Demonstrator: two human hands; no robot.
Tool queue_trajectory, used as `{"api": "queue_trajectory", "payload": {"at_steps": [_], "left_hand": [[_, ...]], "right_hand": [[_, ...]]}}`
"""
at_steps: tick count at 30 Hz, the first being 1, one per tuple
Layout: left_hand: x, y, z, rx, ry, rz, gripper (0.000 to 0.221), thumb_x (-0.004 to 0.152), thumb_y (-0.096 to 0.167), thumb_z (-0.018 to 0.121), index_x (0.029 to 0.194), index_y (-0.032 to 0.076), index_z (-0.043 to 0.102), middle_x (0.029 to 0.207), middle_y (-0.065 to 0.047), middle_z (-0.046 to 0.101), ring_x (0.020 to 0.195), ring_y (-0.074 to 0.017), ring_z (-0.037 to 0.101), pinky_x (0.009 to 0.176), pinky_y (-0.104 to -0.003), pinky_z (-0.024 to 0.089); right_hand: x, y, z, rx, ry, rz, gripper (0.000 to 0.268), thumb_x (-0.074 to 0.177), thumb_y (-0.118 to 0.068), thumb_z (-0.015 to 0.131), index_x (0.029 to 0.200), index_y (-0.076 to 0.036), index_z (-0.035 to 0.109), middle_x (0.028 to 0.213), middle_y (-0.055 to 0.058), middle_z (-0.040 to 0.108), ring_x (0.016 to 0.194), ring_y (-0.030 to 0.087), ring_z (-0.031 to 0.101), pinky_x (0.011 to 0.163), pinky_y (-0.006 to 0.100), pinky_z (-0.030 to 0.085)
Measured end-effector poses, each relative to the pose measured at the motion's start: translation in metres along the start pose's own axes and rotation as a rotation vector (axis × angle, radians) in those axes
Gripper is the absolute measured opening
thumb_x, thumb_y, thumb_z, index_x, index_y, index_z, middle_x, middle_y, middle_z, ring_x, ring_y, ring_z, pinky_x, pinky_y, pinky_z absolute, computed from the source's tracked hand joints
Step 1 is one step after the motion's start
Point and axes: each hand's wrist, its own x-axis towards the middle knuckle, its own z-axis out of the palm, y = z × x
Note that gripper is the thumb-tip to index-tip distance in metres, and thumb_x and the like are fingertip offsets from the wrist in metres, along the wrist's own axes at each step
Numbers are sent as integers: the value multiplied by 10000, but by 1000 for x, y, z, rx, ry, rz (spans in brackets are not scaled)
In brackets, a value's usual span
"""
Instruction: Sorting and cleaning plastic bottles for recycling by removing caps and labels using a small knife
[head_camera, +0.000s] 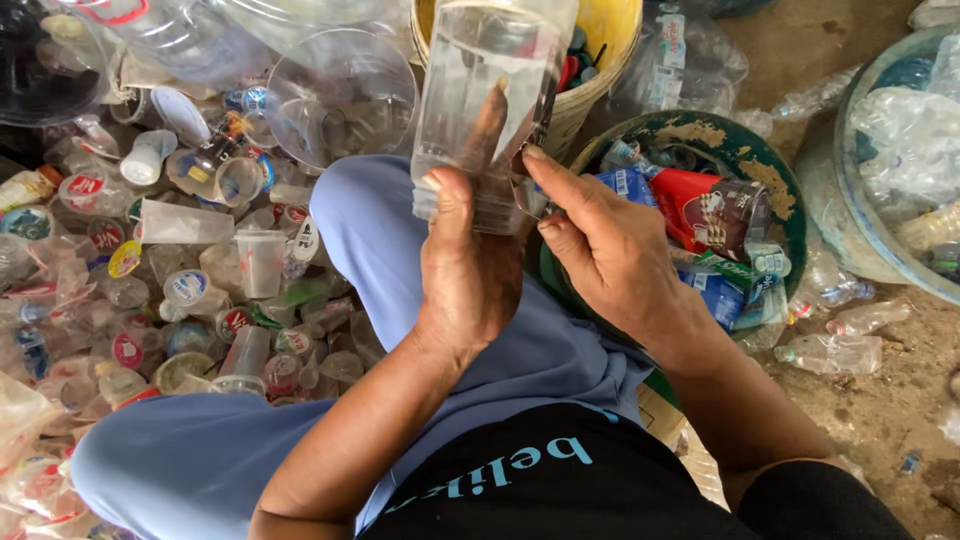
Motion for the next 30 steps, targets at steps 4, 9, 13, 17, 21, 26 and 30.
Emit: {"api": "queue_trajectory", "payload": {"at_steps": [4, 9, 13, 17, 21, 26, 30], "left_hand": [[4, 1, -30, 66, -129, -36, 706, 965, 463, 547, 1463, -33, 475, 1399, -221, 557, 1225, -312, 581, 1070, -454, 478], [5, -3, -10, 52, 177, 26, 701, 845, 498, 694, 1216, -84, 573, 1115, -311, 662, 962, -406, 663, 920, -609, 567], [7, 3, -4, -28, 191, -20, 707, 842, 512, 682, 1221, -74, 566, 1154, -310, 646, 1013, -420, 659, 938, -621, 561], [9, 8, -14, -80, 82, -150, 797, 871, 599, 606, 1311, -63, 563, 1297, -296, 606, 1175, -422, 616, 1067, -572, 501], [18, 2, -47, -50, -383, -179, 679, 1070, 535, 426, 1639, 168, 374, 1499, -76, 535, 1069, -228, 567, 803, -395, 492], [9, 6, -16, -37, 111, -86, 847, 865, 537, 624, 1373, -134, 528, 1304, -340, 601, 1210, -419, 610, 1093, -554, 483], [11, 1, -29, -37, 26, -111, 863, 890, 577, 564, 1497, -29, 473, 1436, -308, 541, 1323, -405, 545, 1196, -568, 380]], "right_hand": [[-1, 9, 7, -6, -14, -25, 416, 1077, -223, 555, 1481, -132, 592, 959, 131, 692, 730, 346, 708, 614, 409, 561], [1, 17, 18, -58, -7, -82, 404, 1091, -208, 556, 1489, -148, 593, 908, 141, 669, 651, 373, 662, 566, 437, 554], [4, 20, 24, 27, 32, -52, 400, 1110, -200, 525, 1506, -172, 577, 949, 126, 673, 671, 279, 680, 586, 378, 547], [-11, 31, 32, 332, 58, 95, 380, 1128, -165, 473, 1496, -151, 565, 1077, 169, 731, 585, 81, 556, 637, 321, 546], [-9, 26, 30, 395, 4, 127, 408, 1117, -151, 468, 1519, -107, 524, 879, 120, 663, 622, 135, 614, 629, 298, 547], [-5, 21, 36, 142, 12, 35, 414, 1097, -125, 562, 1509, -126, 527, 1363, 176, 666, 1190, 434, 659, 917, 526, 572], [-4, 27, 41, 33, 52, -23, 388, 1117, -170, 534, 1502, -171, 579, 976, 135, 677, 820, 304, 701, 724, 401, 553]]}}
